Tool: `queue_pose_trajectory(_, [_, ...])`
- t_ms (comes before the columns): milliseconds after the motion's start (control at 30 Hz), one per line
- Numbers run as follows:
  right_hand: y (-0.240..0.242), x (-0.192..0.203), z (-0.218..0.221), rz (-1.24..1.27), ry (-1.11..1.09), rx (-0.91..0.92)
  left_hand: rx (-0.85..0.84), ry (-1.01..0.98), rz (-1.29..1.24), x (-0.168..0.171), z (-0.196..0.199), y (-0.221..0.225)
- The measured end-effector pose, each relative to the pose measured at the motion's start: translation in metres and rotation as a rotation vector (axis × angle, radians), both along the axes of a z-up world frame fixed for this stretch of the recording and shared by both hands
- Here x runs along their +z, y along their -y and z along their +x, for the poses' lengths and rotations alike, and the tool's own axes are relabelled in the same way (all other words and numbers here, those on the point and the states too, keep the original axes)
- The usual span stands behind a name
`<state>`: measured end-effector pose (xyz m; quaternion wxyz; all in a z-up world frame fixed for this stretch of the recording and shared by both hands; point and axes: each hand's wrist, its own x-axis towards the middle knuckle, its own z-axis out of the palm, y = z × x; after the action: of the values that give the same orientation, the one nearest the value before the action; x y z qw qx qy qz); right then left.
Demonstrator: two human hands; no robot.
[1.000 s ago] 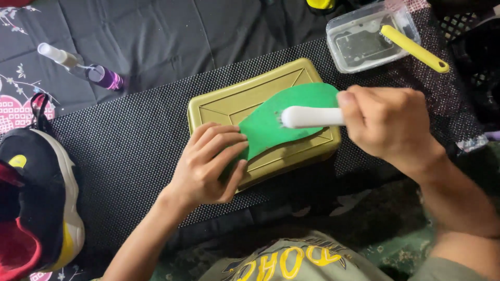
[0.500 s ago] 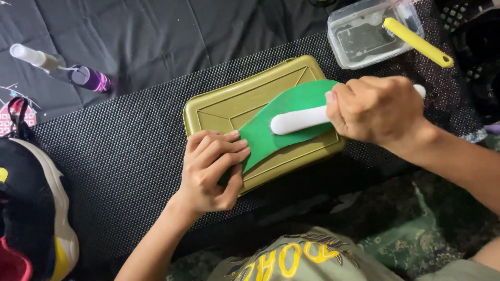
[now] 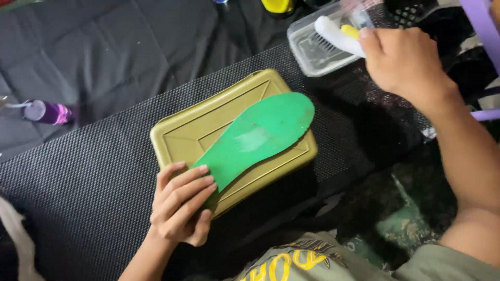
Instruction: Cleaning a shoe insole by applying solution with a brush, scrubbing with a sponge, and wiping with a cloth.
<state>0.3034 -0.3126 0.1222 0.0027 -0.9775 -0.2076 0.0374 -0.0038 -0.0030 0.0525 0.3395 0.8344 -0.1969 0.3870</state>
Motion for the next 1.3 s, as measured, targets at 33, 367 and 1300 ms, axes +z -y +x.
queue_pose_trajectory(33, [0.002,-0.008,0.004,-0.002,0.004,-0.008,-0.008,0.004,-0.002,-0.002,0.002,0.001])
queue_pose_trajectory(367, [0.007,-0.076,0.031,-0.282,0.374,0.103,0.090,0.034,-0.041,-0.017,0.001,0.004])
queue_pose_trajectory(1300, [-0.083,0.004,-0.114,0.136,0.372,0.729,0.094,0.118,-0.076,-0.024,-0.001,0.004])
